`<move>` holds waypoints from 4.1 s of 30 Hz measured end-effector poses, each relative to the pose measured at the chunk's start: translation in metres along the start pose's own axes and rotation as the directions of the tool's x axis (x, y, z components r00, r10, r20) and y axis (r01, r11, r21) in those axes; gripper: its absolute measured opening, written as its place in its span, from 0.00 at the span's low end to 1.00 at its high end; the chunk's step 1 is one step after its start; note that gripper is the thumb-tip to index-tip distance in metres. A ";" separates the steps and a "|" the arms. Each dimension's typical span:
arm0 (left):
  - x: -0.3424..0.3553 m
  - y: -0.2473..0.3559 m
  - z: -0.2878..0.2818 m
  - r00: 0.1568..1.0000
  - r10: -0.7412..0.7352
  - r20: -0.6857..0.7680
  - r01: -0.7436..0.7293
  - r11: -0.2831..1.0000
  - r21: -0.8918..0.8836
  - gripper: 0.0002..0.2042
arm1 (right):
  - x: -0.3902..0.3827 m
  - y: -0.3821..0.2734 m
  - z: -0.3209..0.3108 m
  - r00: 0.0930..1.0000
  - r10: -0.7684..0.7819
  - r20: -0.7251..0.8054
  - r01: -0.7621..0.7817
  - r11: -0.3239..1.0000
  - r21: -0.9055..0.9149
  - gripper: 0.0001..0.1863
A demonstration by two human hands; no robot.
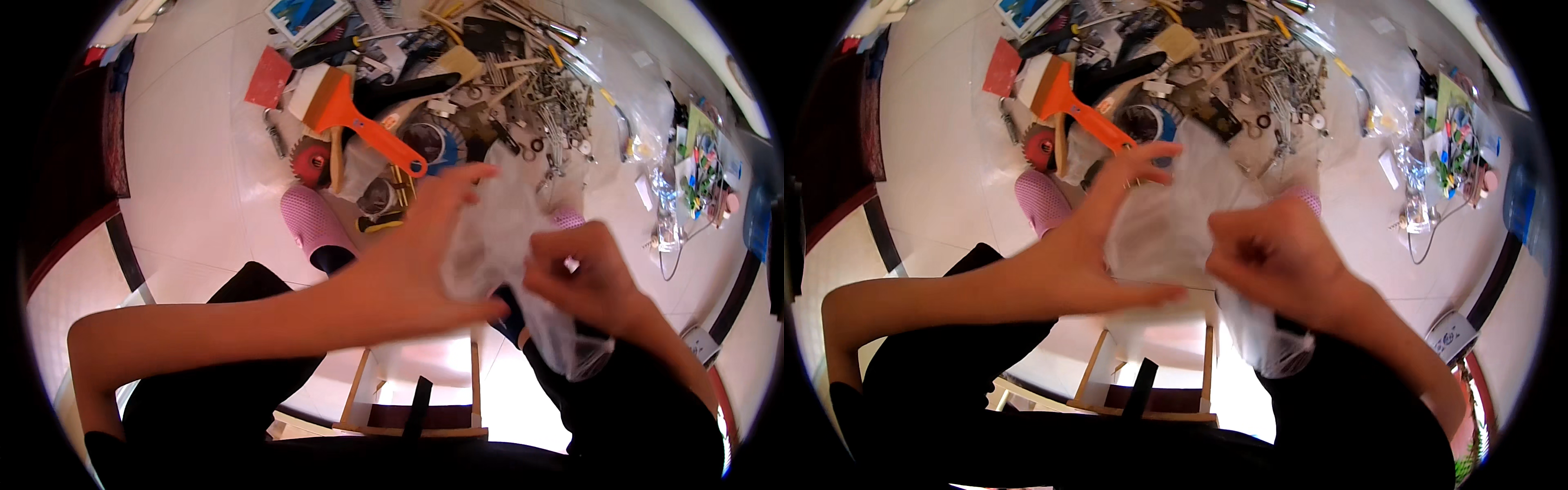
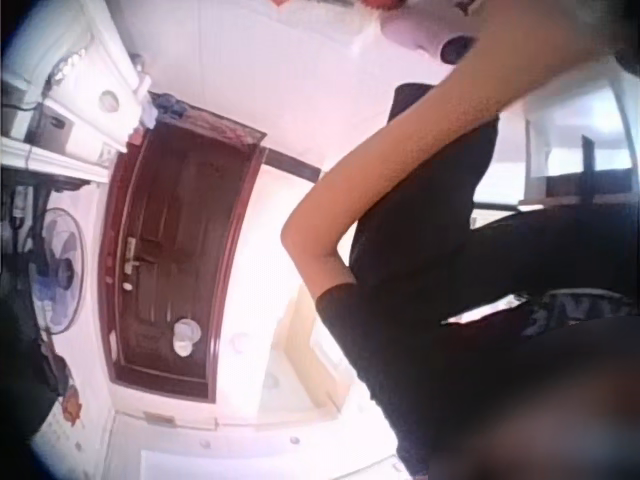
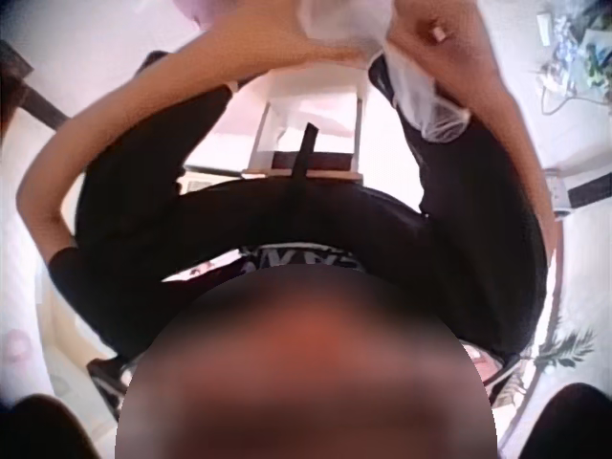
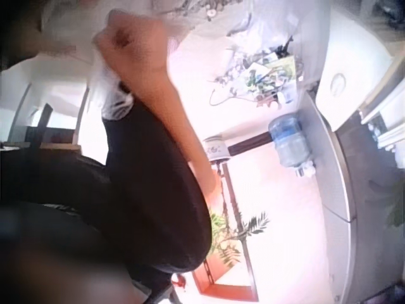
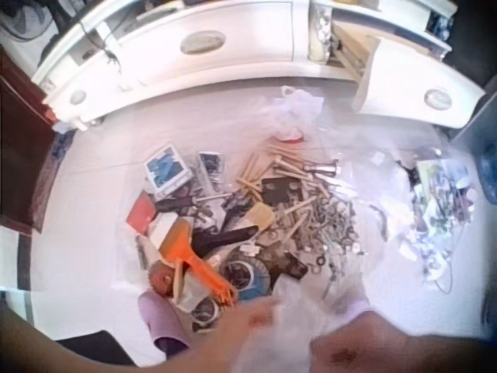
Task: The person uses a screwdriver to remove screws and disassemble a white plastic component while sitting near a pile of tools and parts on the floor.
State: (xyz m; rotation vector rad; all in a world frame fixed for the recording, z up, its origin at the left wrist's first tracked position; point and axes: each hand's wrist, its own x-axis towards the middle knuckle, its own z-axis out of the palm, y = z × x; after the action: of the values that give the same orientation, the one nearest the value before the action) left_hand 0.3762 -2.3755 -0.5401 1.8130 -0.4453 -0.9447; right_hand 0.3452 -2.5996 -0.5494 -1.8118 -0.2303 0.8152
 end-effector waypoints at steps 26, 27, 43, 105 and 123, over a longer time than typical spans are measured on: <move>-0.041 -0.021 0.004 0.868 -0.382 0.316 0.382 0.922 0.063 0.18 | -0.007 0.007 0.026 0.985 0.174 0.021 -0.173 0.984 -0.043 0.16; -0.044 -0.021 0.002 0.867 -0.390 0.311 0.377 0.920 0.103 0.16 | -0.004 0.013 0.026 0.988 0.152 0.029 -0.151 0.988 -0.026 0.16; -0.036 -0.002 -0.054 0.704 -0.660 0.262 0.650 0.748 0.135 0.14 | 0.004 0.036 0.021 0.992 0.077 -0.096 -0.075 0.997 0.014 0.12; -0.026 -0.024 -0.037 0.939 -0.233 0.255 0.121 0.914 0.386 0.16 | -0.030 0.008 0.001 0.878 -0.169 0.448 0.210 0.977 -0.044 0.12; -0.013 -0.020 -0.021 0.931 -0.339 0.137 0.317 0.935 0.159 0.07 | -0.028 -0.004 -0.005 0.853 -0.164 0.496 0.178 0.984 0.019 0.17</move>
State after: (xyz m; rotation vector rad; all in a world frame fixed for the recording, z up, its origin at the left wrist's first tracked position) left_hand 0.3824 -2.3455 -0.5485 1.9793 -0.3156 -1.3287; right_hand 0.3284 -2.6162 -0.5329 -1.5485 -0.7313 1.1440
